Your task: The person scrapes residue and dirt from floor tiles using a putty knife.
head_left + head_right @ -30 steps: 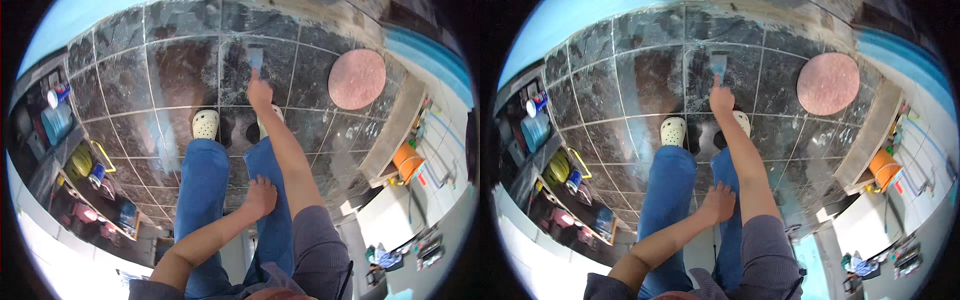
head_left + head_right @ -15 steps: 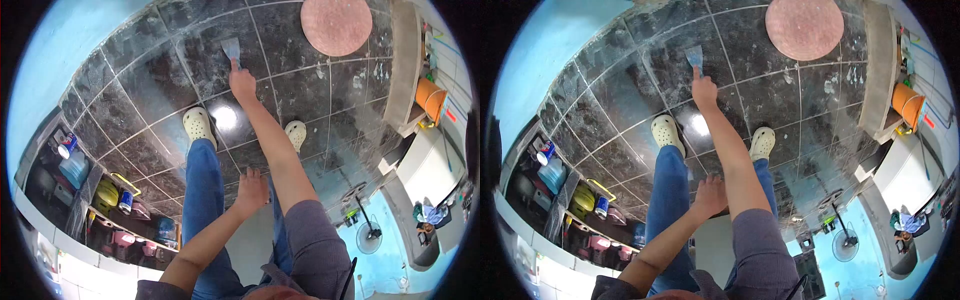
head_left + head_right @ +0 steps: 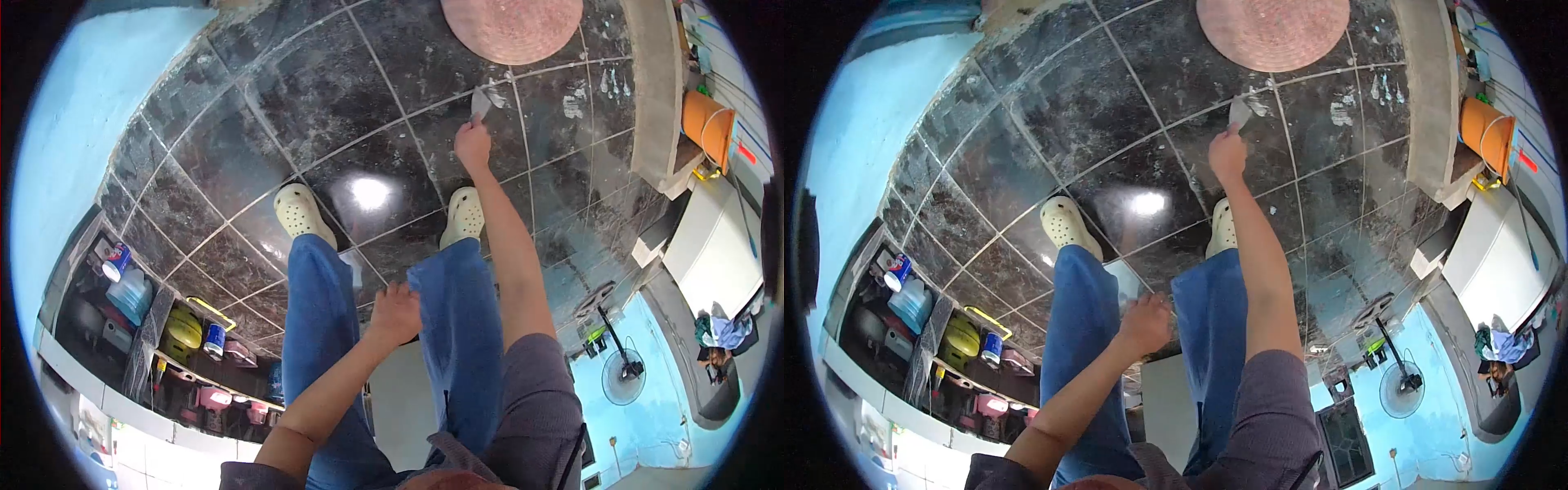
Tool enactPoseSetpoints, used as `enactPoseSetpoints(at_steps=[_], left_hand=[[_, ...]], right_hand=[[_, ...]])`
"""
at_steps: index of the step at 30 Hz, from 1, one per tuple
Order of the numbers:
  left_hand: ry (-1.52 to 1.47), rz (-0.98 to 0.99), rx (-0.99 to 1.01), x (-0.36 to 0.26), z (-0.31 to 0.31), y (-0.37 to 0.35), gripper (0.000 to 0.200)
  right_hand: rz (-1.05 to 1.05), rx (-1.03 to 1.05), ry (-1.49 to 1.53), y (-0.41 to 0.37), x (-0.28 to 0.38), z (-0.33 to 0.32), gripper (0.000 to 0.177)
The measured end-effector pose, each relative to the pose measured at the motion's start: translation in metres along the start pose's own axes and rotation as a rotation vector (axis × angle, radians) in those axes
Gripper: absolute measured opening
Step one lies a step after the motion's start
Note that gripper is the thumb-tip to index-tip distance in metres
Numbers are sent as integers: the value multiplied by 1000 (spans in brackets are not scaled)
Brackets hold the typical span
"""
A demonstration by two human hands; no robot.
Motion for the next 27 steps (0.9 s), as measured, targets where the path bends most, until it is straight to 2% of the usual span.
enactPoseSetpoints(at_steps=[2, 4, 7, 9, 10, 11, 12, 15, 17, 19, 20, 23, 25, 27], left_hand=[[-21, -9, 48, -3, 6, 3, 40], [11, -9, -40, -5, 8, 6, 38], [-11, -3, -35, -8, 17, 11, 37], [6, 3, -24, -12, 21, 14, 38], [23, 3, -10, -10, 24, 11, 38], [28, -10, -1, -9, 26, 9, 38], [20, -5, -28, -10, 25, 12, 38], [23, 9, -59, -15, 16, 13, 38], [36, 14, -58, -19, 11, 9, 38], [-4, -39, 75, -22, 6, 12, 38], [-7, -44, 68, -24, 2, 12, 38], [-45, -49, 71, -19, 1, 10, 39], [-50, 27, -128, -18, 7, 6, 34], [-47, 25, -121, -17, 6, 6, 35]], right_hand=[[53, 6, 92, -3, -14, -6, 46], [119, 10, 90, 8, -13, -9, 47], [210, 6, 133, 10, -8, -1, 47], [105, 28, 95, 3, -14, 6, 44], [116, 42, 103, 7, -27, 5, 44], [90, -13, 130, 23, -43, -5, 42], [55, -77, 158, 34, -44, -14, 41], [-28, -28, 55, 9, -26, -10, 36], [-305, 194, -95, -64, -4, -2, 37], [-524, 540, -293, -127, -9, 27, 55], [-626, 460, -239, -144, -20, 44, 55], [-586, 489, -255, -135, 1, 42, 55], [-482, 510, -262, -122, 16, 41, 63], [-467, 522, -281, -134, 13, 34, 61]])
Point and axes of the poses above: each hand's wrist, its own y-axis towards the middle knuckle, its own z-axis out of the palm, x = y × z, the point moved 1 cm from there along y, towards the middle knuckle, and after that the axes turned 10 degrees about -z, right-handed, at the moved point
